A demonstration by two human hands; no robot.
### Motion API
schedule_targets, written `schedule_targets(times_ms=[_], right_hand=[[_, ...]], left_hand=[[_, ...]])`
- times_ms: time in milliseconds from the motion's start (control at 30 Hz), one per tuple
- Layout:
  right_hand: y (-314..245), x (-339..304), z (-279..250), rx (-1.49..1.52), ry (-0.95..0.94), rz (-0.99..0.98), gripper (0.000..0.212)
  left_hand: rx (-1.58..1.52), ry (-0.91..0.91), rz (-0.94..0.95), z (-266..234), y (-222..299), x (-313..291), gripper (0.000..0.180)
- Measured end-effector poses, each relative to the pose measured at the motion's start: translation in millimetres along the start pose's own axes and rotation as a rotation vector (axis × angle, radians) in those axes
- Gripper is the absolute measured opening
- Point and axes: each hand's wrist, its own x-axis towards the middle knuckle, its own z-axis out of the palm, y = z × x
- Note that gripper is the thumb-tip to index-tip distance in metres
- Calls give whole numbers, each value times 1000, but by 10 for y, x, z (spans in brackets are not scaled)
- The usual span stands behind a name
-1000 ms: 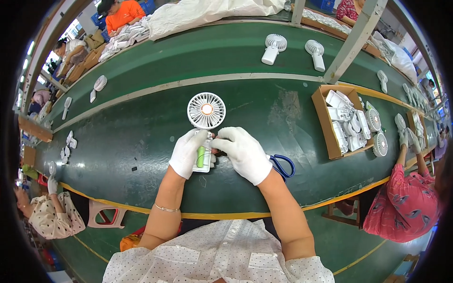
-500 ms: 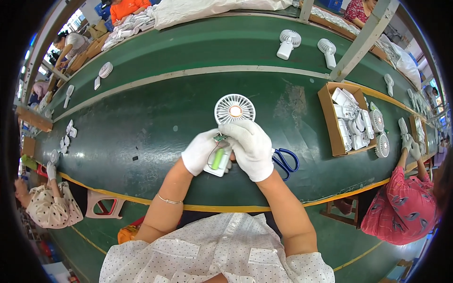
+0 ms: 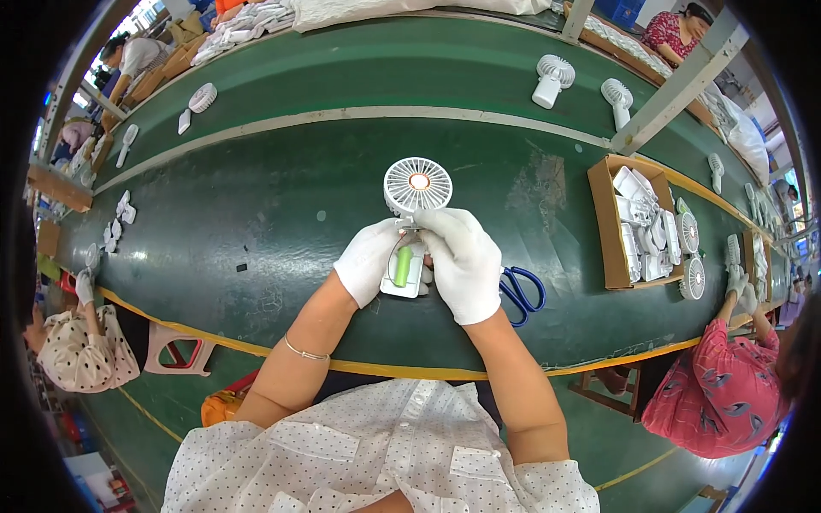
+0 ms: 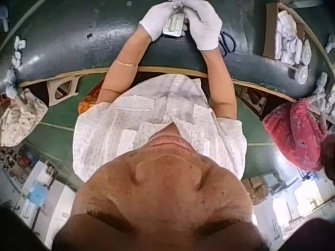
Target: The person assembles portable fans by attaching the fan head and motor to the handle casing, connecting the internal battery and wiring components by hand, testing the fan operation, and fitting the casing pieces together.
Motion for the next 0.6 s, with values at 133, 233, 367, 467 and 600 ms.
schedule_targets(times_ms=[133,233,367,467,600], right_hand=[[37,39,-5,214,-36,353,19],[94,32,-6,226,-88,399,18],[129,48,-10,-9,-130,168,20],[145,73,-17,-137,-148,7,23],[147,56,29,-205,-125,-160,25]], left_hand=[[-67,61,-62,35,56,-24,42],[-55,56,-60,18,38,-15,47],[-69,43,-57,17,77,-30,46],[-83,45,-53,-25,59,-26,43],[-95,38,-53,-68,58,-29,37]])
